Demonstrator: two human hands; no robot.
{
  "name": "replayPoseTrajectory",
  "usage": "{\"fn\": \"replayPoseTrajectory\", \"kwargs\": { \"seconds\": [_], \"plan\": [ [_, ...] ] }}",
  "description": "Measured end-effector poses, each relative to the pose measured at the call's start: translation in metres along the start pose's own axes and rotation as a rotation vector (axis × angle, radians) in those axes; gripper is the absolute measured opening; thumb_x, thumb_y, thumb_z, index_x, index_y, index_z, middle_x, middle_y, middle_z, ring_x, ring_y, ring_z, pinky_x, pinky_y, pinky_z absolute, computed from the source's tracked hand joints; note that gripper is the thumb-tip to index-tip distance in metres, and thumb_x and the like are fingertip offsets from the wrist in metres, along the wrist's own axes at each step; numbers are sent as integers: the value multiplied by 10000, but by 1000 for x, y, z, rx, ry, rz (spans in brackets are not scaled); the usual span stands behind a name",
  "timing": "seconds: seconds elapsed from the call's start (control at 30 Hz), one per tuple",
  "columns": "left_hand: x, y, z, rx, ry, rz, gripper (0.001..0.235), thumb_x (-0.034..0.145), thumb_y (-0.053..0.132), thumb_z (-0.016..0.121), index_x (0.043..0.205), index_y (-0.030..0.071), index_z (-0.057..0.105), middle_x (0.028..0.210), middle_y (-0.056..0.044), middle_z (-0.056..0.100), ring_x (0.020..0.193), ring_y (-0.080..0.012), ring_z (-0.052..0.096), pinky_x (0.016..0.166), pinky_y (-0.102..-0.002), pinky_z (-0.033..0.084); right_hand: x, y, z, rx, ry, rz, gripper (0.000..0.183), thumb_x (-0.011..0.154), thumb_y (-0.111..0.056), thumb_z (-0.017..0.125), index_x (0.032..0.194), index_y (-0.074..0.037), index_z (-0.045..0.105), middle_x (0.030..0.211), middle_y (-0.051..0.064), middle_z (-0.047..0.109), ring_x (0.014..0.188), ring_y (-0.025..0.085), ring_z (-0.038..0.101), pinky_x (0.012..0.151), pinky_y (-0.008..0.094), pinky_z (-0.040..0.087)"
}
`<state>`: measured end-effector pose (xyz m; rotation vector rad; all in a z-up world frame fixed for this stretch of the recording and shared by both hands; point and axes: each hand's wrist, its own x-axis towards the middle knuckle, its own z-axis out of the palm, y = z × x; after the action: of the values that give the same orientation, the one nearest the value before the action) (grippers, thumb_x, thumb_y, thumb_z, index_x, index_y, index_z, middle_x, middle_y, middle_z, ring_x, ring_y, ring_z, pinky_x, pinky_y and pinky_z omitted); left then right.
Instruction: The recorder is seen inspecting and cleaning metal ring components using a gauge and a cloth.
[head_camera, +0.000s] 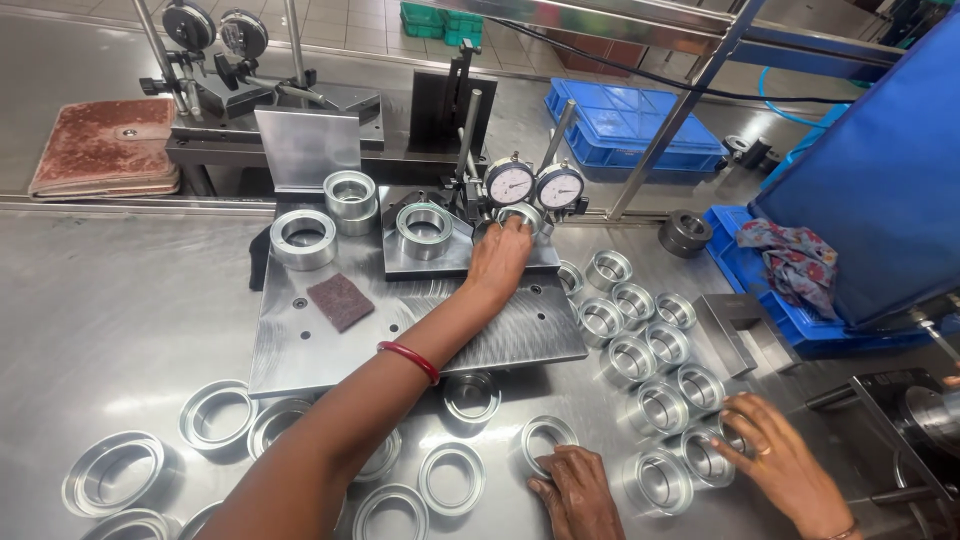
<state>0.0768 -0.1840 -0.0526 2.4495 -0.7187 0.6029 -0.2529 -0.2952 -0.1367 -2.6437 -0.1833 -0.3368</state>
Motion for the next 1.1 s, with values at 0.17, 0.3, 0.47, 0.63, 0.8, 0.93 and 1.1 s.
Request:
{"fn": "replayPoseTrajectory", "kwargs": {
  "seconds": [0.17,0.3,0.47,0.63,0.8,0.93,1.1],
  "plan": [
    [-6,2,-3,31,26,17,208,881,14,579,1078,-13,638,1194,-157,629,1026,-380,667,771,-461,614,-7,5,0,51,1,114,285,864,-196,734,1065,6,738,1104,145,691,1175,292,582,951,406,526],
    [-20,3,-25,-41,9,19,182,912,52,568,1076,-14,611,1140,-176,600,1019,-398,643,760,-491,601,-8,24,-21,611,67,415,334,876,-182,725,1157,-1,738,1105,94,719,1084,210,642,890,340,564],
    [-108,29,-97,-188,-168,214,187,860,39,598,1042,-1,595,1099,-177,613,1023,-379,630,816,-487,567,60,-27,-95,665,352,446,273,894,-160,732,1110,5,713,906,72,669,841,159,621,728,297,513],
    [-235,41,-104,-417,-362,486,216,819,30,633,1033,58,633,1056,-140,637,974,-346,655,783,-469,547,165,-50,-112,63,437,-30,291,888,-225,783,1047,11,720,806,91,619,806,218,560,735,365,463],
    [-325,35,-39,-590,-808,490,192,1031,202,614,1149,67,684,1019,-216,594,913,-391,655,815,-480,531,237,-56,-70,-205,309,-245,276,882,-203,755,1057,7,716,967,139,663,964,300,580,863,430,499],
    [-310,19,-46,-544,-816,473,211,979,186,627,1154,87,691,1004,-212,618,914,-396,660,805,-496,534,268,-59,-41,-257,353,-213,245,861,-184,752,1014,4,713,1018,154,666,1006,332,585,864,438,502],
    [-269,9,-64,-462,-781,412,296,874,156,653,1163,128,705,974,-205,665,915,-407,671,784,-528,541,302,-60,-26,-294,405,-93,249,899,-220,740,1005,4,714,1035,175,651,1027,360,576,847,476,483]
  ]
}}
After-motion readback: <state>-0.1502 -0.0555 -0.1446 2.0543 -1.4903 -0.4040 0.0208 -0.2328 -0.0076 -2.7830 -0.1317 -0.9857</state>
